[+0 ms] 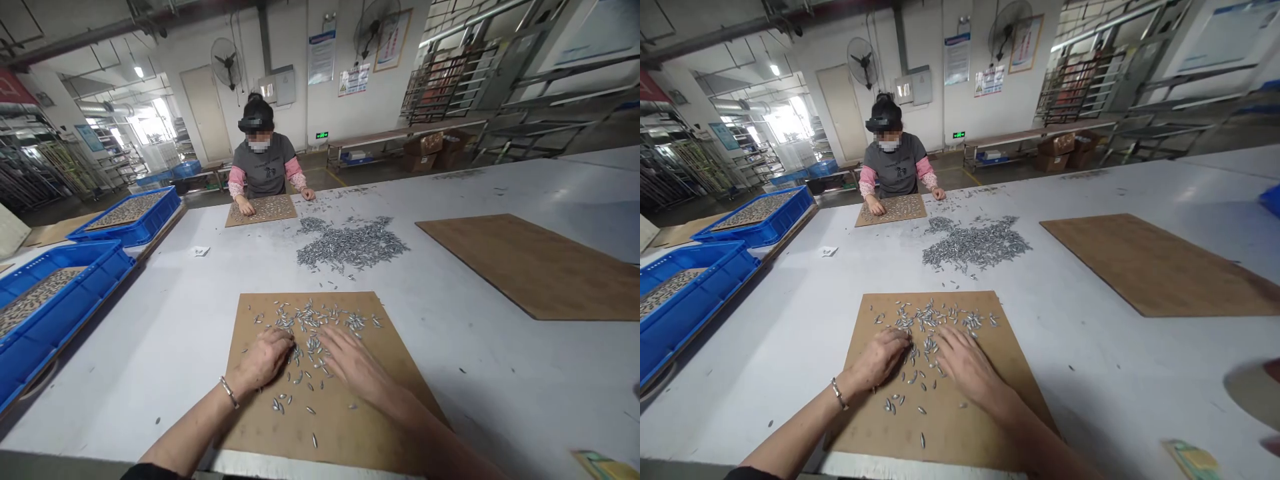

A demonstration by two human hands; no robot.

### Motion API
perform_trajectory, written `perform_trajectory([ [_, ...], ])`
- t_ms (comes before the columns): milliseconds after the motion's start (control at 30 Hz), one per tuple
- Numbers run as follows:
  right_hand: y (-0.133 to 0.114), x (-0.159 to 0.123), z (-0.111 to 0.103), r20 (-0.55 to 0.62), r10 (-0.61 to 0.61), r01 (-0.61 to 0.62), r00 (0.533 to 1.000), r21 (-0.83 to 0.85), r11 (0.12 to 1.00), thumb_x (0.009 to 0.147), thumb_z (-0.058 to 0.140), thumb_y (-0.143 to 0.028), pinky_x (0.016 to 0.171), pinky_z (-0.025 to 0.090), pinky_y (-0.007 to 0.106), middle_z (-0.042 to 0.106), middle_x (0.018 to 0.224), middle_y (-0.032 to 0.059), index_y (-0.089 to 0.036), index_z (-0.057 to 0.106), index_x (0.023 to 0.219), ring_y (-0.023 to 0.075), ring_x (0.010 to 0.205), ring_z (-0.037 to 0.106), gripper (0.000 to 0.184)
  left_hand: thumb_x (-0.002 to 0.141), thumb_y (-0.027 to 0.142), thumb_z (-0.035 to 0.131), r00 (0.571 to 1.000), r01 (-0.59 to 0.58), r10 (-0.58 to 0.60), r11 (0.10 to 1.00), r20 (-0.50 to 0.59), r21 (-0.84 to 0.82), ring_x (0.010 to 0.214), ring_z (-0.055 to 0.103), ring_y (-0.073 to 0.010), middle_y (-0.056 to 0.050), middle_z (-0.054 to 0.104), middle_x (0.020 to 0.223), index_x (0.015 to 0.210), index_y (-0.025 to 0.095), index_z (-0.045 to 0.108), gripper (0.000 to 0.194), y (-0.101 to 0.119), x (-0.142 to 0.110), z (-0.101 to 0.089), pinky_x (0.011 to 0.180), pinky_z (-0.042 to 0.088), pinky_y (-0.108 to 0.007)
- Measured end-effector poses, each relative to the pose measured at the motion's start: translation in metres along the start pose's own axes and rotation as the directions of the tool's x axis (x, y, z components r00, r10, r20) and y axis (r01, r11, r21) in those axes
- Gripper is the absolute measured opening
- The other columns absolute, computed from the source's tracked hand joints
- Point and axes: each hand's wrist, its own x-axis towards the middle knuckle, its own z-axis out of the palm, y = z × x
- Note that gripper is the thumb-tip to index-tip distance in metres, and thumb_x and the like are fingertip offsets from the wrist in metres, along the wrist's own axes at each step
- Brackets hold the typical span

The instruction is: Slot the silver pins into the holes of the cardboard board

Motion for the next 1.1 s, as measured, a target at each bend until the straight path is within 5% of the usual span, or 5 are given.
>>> perform_trajectory([
  [167,-0.001,0.044,0.012,0.125,0.111,-0.100,0.986,-0.086,0.991,0.105,0.044,-0.043,0.126,0.034,0.057,0.041,0.168,0.0145,-0.017,0.054,0.155,0.0352,0.155,0.036,0.057,0.108,0.019,0.041,0.987,0.120,-0.115,0.992,-0.112,0.043,0.124,0.065,-0.0280,-0.015,0.072,0.131,0.124,0.020,0.069,0.032,-0.005,-0.022,-0.006,0.102,0.059,-0.050],
  [367,-0.041,-0.005,0.023,0.117,-0.173,0.176,0.978,-0.014,0.984,0.102,0.054,-0.038,0.127,0.034,0.050,0.052,0.162,0.0057,-0.027,0.058,0.150,0.0287,0.151,0.042,0.049,0.108,0.018,0.045,0.948,0.245,-0.238,0.969,-0.211,0.007,0.123,0.065,-0.0250,-0.013,0.069,0.134,0.127,0.021,0.065,0.028,0.006,-0.074,-0.029,0.103,0.061,-0.047],
  [600,-0.060,0.005,0.035,0.011,-0.085,0.085,0.996,-0.106,0.991,0.101,0.056,-0.036,0.121,0.037,0.056,0.053,0.160,0.0117,-0.022,0.061,0.147,0.0346,0.146,0.047,0.048,0.107,0.015,0.046,0.966,0.223,-0.208,0.971,-0.151,0.090,0.130,0.061,-0.0291,-0.014,0.069,0.136,0.133,0.019,0.063,0.032,0.033,-0.084,-0.011,0.105,0.060,-0.052],
  [800,-0.079,-0.024,0.032,0.036,-0.321,0.323,0.946,-0.053,0.945,0.097,0.065,-0.043,0.124,0.032,0.050,0.057,0.157,0.0033,-0.028,0.058,0.148,0.0298,0.144,0.048,0.054,0.108,0.017,0.047,0.968,0.196,-0.174,0.974,-0.181,0.115,0.120,0.067,-0.0262,-0.013,0.073,0.127,0.121,0.019,0.069,0.025,0.029,-0.104,-0.014,0.098,0.062,-0.045],
  [1100,-0.060,-0.034,0.037,-0.106,-0.086,0.069,0.991,-0.156,0.985,0.097,0.064,-0.044,0.119,0.037,0.053,0.061,0.152,0.0092,-0.025,0.064,0.144,0.0324,0.140,0.052,0.050,0.107,0.015,0.047,0.978,0.184,-0.164,0.970,-0.130,0.161,0.123,0.065,-0.0274,-0.012,0.071,0.132,0.126,0.021,0.068,0.030,0.003,-0.073,-0.011,0.099,0.061,-0.048],
])
